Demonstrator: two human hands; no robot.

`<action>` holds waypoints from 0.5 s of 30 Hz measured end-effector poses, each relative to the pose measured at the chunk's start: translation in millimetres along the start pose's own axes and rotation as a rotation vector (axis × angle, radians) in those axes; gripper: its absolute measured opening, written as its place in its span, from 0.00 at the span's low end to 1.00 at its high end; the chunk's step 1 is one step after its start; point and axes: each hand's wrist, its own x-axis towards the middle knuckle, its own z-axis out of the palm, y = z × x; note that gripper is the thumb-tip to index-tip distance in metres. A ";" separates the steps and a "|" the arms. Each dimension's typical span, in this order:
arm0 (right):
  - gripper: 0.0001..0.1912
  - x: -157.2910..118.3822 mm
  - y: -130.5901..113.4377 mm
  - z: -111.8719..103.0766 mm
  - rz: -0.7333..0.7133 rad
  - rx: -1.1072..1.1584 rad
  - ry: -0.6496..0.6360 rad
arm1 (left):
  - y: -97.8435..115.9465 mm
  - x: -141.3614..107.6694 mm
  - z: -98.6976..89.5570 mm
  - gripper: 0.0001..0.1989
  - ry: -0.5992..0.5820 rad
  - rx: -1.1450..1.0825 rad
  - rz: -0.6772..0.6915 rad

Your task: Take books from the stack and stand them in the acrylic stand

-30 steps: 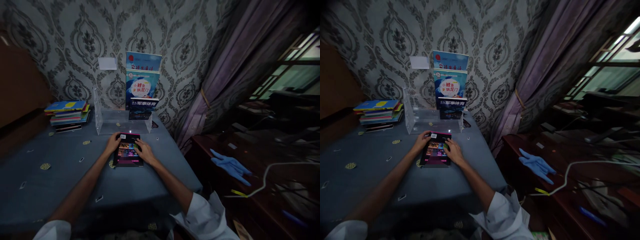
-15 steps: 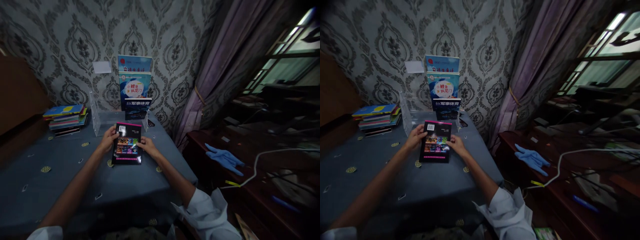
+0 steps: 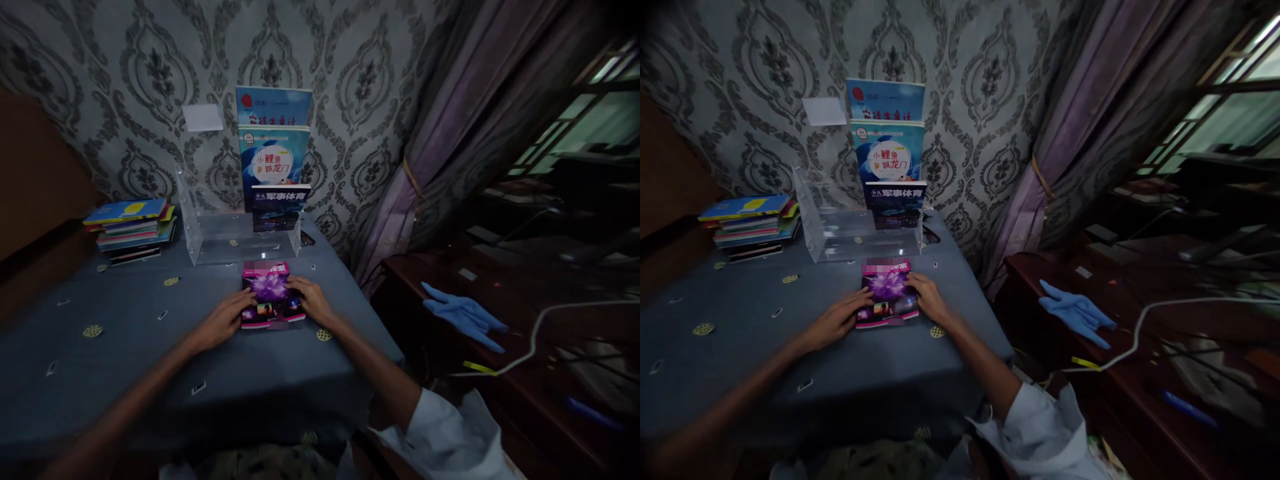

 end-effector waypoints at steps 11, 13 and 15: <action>0.30 2.0 -6.7 -5.7 0.047 -0.054 -0.158 | -23.9 10.2 13.8 0.21 0.029 0.108 -0.120; 0.31 3.3 -8.5 -8.0 0.064 -0.047 -0.180 | -28.7 16.4 18.1 0.22 0.039 0.121 -0.127; 0.30 5.9 -10.1 -9.2 0.079 -0.032 -0.190 | -34.5 24.7 22.0 0.23 0.058 0.139 -0.139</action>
